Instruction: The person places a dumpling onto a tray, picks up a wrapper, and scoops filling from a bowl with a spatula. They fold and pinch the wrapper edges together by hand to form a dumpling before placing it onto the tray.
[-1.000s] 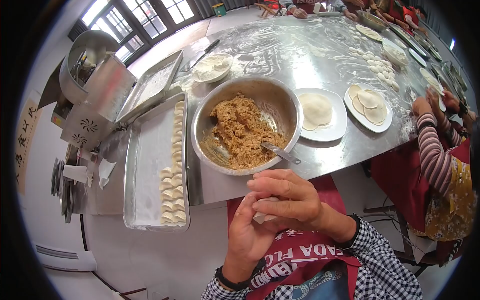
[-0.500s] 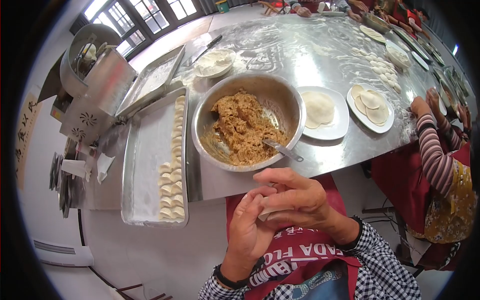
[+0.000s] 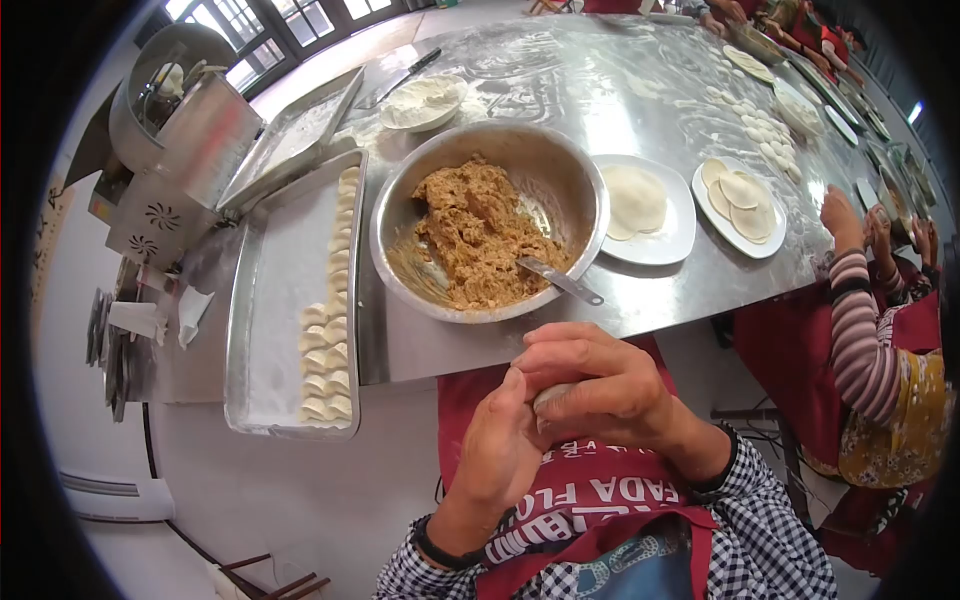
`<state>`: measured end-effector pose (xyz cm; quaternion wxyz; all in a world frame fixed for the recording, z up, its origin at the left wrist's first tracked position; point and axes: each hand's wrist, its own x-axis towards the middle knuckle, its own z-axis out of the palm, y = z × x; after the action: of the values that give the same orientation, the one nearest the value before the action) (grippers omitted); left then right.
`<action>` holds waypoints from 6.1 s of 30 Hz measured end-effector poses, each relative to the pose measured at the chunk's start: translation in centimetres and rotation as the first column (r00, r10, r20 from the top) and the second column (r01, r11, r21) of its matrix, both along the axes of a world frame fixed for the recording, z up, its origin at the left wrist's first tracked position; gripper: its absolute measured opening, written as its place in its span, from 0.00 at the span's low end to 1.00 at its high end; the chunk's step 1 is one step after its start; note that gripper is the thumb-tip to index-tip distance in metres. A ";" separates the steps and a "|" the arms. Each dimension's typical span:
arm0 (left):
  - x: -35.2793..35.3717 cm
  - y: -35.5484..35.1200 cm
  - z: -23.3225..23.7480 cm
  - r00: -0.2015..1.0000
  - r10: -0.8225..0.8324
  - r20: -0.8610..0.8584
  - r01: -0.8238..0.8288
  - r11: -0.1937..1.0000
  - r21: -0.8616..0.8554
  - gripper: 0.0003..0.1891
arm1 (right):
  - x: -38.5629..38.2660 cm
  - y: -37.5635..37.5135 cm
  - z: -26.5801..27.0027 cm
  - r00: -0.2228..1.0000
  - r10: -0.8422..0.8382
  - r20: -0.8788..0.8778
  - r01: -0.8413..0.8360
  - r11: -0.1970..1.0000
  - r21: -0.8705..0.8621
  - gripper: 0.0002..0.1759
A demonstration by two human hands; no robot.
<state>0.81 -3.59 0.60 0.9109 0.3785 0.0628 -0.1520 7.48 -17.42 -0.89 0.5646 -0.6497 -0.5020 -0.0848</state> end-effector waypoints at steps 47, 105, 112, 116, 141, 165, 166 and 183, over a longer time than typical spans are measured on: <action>0.2 0.8 -1.4 0.975 -0.208 -0.072 0.216 0.967 0.132 0.23 | 0.2 -1.0 -0.7 0.923 0.197 -0.331 -0.250 0.960 -0.126 0.09; 1.1 -1.1 -0.1 0.972 0.230 -0.046 -0.234 0.968 -0.096 0.24 | 1.1 1.4 -0.5 0.934 -0.281 0.219 0.262 0.958 0.114 0.11; 0.9 -0.5 -0.7 0.980 0.196 0.025 -0.193 0.977 -0.086 0.22 | 0.4 2.2 -0.4 0.942 -0.334 0.041 0.325 0.935 0.145 0.11; 0.9 -0.2 -1.4 0.983 0.147 0.110 -0.128 0.978 -0.164 0.22 | 0.3 1.9 -0.5 0.944 -0.329 0.026 0.320 0.933 0.167 0.11; -0.9 -0.7 -0.6 0.977 0.171 0.126 -0.177 0.984 0.035 0.26 | -0.2 0.8 -0.7 0.996 -0.030 -0.081 0.051 0.962 0.270 0.23; 0.2 -0.7 -2.0 0.997 -0.081 0.010 0.077 0.970 0.231 0.26 | 0.0 -0.9 -0.8 0.989 0.014 -0.149 -0.031 0.993 -0.112 0.10; 0.3 -0.7 -2.0 0.995 -0.101 0.011 0.095 0.966 0.239 0.26 | -0.1 -0.8 -0.7 0.983 0.017 -0.180 -0.039 0.992 -0.121 0.09; 0.7 -0.5 -1.4 0.983 -0.165 -0.084 0.171 0.983 0.067 0.24 | 0.7 -1.5 -1.1 0.953 0.172 -0.248 -0.217 0.962 -0.168 0.10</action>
<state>1.55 -4.11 -0.76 0.8770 0.4098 0.0715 -0.2406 8.21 -18.94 -1.98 0.5588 -0.6541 -0.5006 0.0968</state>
